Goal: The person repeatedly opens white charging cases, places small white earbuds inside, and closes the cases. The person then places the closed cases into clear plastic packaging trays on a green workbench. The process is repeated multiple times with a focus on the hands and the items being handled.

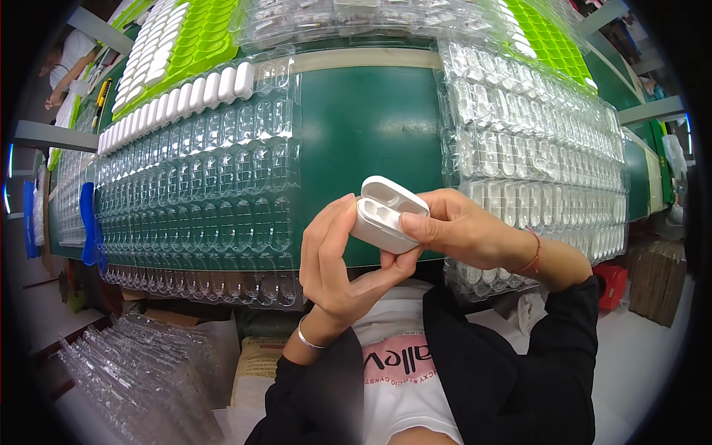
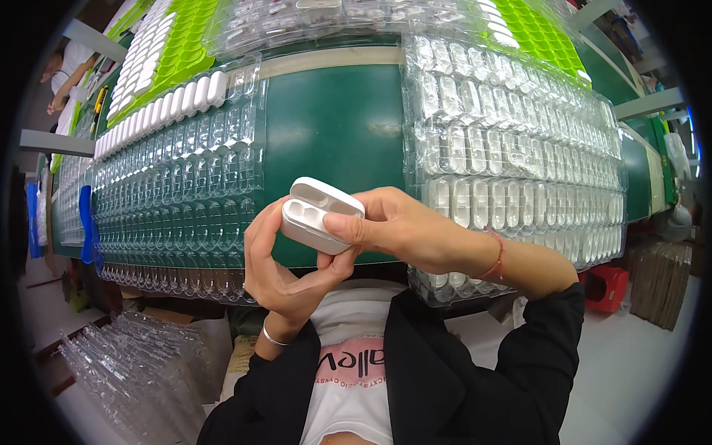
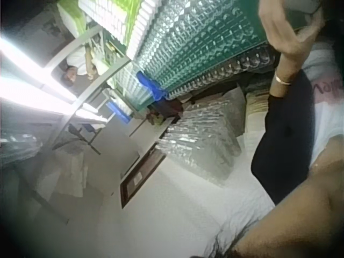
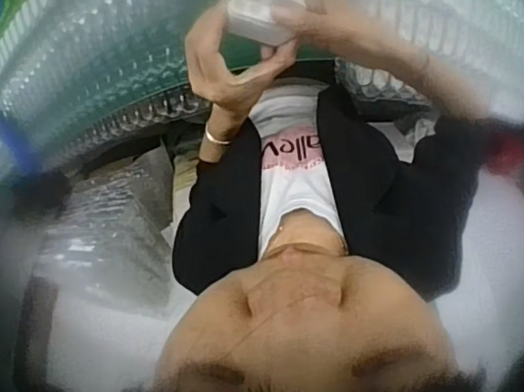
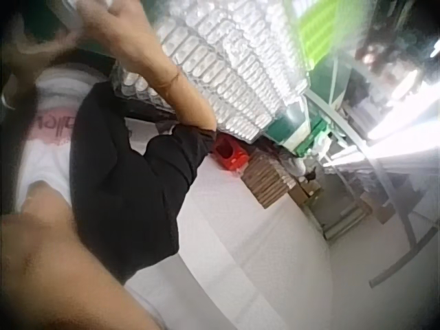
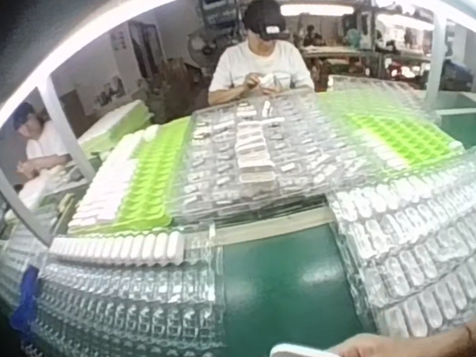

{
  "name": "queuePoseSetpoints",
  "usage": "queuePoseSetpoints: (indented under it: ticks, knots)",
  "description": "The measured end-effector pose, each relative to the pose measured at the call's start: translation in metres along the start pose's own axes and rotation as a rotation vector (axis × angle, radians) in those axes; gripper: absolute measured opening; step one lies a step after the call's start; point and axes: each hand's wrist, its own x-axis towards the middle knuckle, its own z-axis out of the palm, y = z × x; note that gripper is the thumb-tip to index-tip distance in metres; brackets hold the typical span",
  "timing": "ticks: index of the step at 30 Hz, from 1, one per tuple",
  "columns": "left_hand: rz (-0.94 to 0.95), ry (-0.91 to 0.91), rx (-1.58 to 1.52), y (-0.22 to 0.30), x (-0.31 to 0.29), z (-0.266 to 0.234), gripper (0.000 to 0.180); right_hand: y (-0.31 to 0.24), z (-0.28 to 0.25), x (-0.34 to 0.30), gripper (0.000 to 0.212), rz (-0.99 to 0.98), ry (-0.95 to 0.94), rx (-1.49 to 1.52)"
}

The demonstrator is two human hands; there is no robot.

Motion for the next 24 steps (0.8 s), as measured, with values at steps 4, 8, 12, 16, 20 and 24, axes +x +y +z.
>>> queuePoseSetpoints:
  ticks: [4, 8, 12, 16, 20, 24]
  knots:
    - [0.023, 0.015, 0.008, -0.002, -0.001, 0.0, 0.071, 0.017, -0.004, 0.005, 0.044, 0.028, -0.075, 0.191]
    - [0.026, 0.043, -0.021, -0.003, -0.002, 0.002, 0.072, 0.013, -0.003, 0.006, 0.042, 0.068, -0.051, 0.214]
    - [-0.065, -0.029, -0.131, -0.004, -0.003, -0.002, 0.07, 0.009, 0.0, 0.005, 0.037, 0.041, 0.018, 0.134]
    - [-0.448, -0.231, -0.409, 0.006, 0.0, -0.03, 0.057, 0.002, 0.003, 0.003, 0.026, -0.018, 0.159, -0.307]
    - [-0.568, -0.589, -0.394, -0.003, 0.012, -0.054, 0.037, 0.008, 0.006, 0.006, 0.025, -0.286, 0.13, -0.875]
    - [-0.424, -0.695, -0.274, -0.006, 0.017, -0.066, 0.037, 0.009, 0.009, 0.01, 0.025, -0.355, 0.028, -1.007]
